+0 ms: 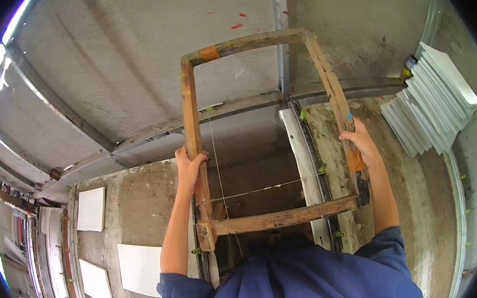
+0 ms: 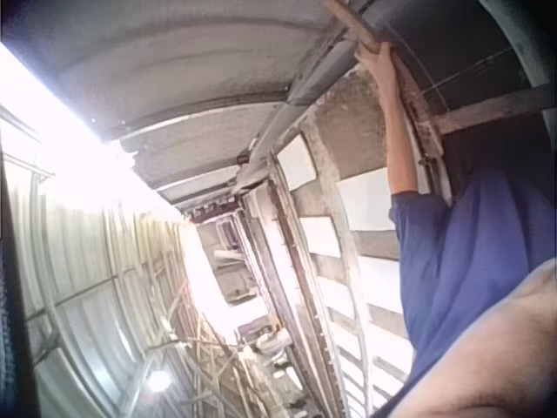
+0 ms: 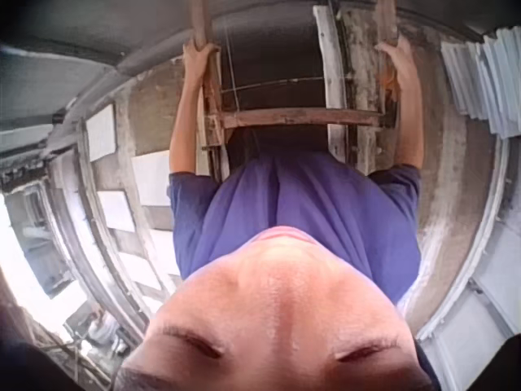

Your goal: The person repeatedly picks up white rectangular panels from a conveyor belt, places them into a wooden frame, and stacks them. The person then lifts the frame and moves it to a different location to continue stacking the panels.

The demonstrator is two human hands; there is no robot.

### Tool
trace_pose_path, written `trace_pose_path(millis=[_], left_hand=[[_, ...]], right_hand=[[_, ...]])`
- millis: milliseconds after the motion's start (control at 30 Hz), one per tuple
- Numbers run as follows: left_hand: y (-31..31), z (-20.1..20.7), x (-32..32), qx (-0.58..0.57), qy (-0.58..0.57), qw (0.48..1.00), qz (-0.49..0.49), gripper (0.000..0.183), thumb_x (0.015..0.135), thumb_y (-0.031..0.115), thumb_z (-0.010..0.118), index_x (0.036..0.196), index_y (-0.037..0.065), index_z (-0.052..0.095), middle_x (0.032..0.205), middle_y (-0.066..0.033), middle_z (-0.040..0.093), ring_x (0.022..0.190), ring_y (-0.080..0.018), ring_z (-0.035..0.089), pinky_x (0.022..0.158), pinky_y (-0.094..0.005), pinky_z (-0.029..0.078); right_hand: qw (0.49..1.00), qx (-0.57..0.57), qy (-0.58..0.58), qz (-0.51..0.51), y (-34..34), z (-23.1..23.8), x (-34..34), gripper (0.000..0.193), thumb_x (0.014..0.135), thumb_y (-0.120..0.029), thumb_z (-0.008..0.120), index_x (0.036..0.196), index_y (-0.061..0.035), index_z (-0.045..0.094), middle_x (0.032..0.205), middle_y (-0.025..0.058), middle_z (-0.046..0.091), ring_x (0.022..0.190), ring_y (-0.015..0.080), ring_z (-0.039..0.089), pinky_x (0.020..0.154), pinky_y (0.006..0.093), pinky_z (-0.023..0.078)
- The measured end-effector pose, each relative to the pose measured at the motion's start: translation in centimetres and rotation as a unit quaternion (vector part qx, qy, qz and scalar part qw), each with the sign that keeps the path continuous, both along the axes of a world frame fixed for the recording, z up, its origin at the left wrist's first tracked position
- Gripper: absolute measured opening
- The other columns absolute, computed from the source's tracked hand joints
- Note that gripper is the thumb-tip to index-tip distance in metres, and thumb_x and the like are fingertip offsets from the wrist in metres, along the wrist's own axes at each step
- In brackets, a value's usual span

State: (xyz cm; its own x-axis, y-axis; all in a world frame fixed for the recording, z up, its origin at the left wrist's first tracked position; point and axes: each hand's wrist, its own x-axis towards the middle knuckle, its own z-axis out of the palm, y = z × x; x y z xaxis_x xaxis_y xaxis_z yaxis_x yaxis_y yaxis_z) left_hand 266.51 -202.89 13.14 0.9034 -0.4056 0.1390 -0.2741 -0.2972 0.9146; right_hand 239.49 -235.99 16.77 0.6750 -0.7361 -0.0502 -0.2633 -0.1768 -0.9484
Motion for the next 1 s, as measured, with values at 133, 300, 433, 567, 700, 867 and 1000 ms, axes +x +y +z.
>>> trace_pose_path(millis=[133, 300, 433, 567, 700, 867, 1000], left_hand=[[-4.9, -2.2, 1.1, -0.04, 0.025, 0.996, -0.074, 0.053, 0.069, 0.012, 0.064, 0.114, -0.01, 0.047, 0.108, -0.0151, 0.038, 0.089, -0.0226, 0.056, 0.076, -0.0323, 0.048], [-9.5, -0.9, 0.2, -0.029, 0.031, 0.988, -0.148, 0.046, 0.07, 0.013, 0.064, 0.109, -0.007, 0.049, 0.086, -0.0111, 0.063, 0.08, -0.0185, 0.061, 0.075, -0.0316, 0.046], [-10.6, -1.0, -0.4, -0.051, 0.04, 0.984, -0.168, 0.041, 0.07, 0.01, 0.063, 0.107, -0.003, 0.05, 0.086, -0.0107, 0.064, 0.078, -0.0183, 0.061, 0.074, -0.0306, 0.047], [-10.9, -0.8, -2.0, -0.09, 0.063, 0.975, -0.195, 0.047, 0.073, 0.005, 0.061, 0.114, -0.009, 0.045, 0.106, -0.0108, 0.042, 0.084, -0.0187, 0.061, 0.076, -0.031, 0.049], [-9.8, -1.7, -3.3, -0.141, 0.057, 0.968, -0.2, 0.045, 0.073, 0.005, 0.06, 0.113, -0.009, 0.045, 0.105, -0.0105, 0.043, 0.082, -0.0186, 0.061, 0.075, -0.0311, 0.049], [-8.4, -1.6, -5.3, -0.182, 0.078, 0.953, -0.228, 0.044, 0.073, 0.005, 0.06, 0.112, -0.008, 0.045, 0.107, -0.0104, 0.042, 0.082, -0.0177, 0.06, 0.074, -0.0308, 0.048], [-8.5, -0.5, -8.2, -0.21, 0.069, 0.936, -0.273, 0.045, 0.073, 0.006, 0.06, 0.113, -0.008, 0.045, 0.106, -0.0097, 0.04, 0.082, -0.0168, 0.059, 0.075, -0.0298, 0.048]], right_hand=[[0.996, 0.047, -0.057, -0.056, -0.5, -1.8, -4.2, 0.046, 0.073, -0.006, 0.056, 0.117, -0.0009, 0.046, 0.083, 0.0072, 0.056, 0.075, 0.0154, 0.057, 0.071, 0.0312, 0.045], [0.99, 0.023, -0.095, -0.106, -0.7, -3.0, -8.7, 0.049, 0.071, -0.004, 0.057, 0.118, 0.0033, 0.043, 0.079, 0.0074, 0.054, 0.069, 0.0162, 0.056, 0.065, 0.0296, 0.047], [0.987, -0.013, -0.083, -0.136, 0.7, -1.4, -10.3, 0.055, 0.068, -0.007, 0.06, 0.119, 0.0051, 0.043, 0.095, 0.0091, 0.041, 0.08, 0.0189, 0.053, 0.07, 0.0306, 0.046], [0.982, -0.07, -0.079, -0.157, 1.8, 0.8, -12.0, 0.06, 0.065, -0.008, 0.062, 0.121, 0.0043, 0.043, 0.101, 0.0093, 0.037, 0.092, 0.0211, 0.047, 0.077, 0.0308, 0.044], [0.973, -0.14, -0.055, -0.177, 4.1, 2.1, -13.8, 0.064, 0.063, -0.009, 0.063, 0.123, 0.0029, 0.043, 0.101, 0.009, 0.037, 0.095, 0.0207, 0.045, 0.082, 0.0303, 0.041], [0.943, -0.263, -0.084, -0.185, 7.9, 3.7, -17.0, 0.052, 0.066, -0.001, 0.059, 0.116, 0.0056, 0.044, 0.091, 0.0048, 0.04, 0.074, 0.0123, 0.052, 0.065, 0.0258, 0.044], [0.943, -0.228, -0.1, -0.22, 11.4, 5.6, -20.9, 0.054, 0.069, -0.001, 0.057, 0.12, 0.0023, 0.04, 0.081, 0.0039, 0.049, 0.07, 0.0103, 0.053, 0.065, 0.0249, 0.044]])
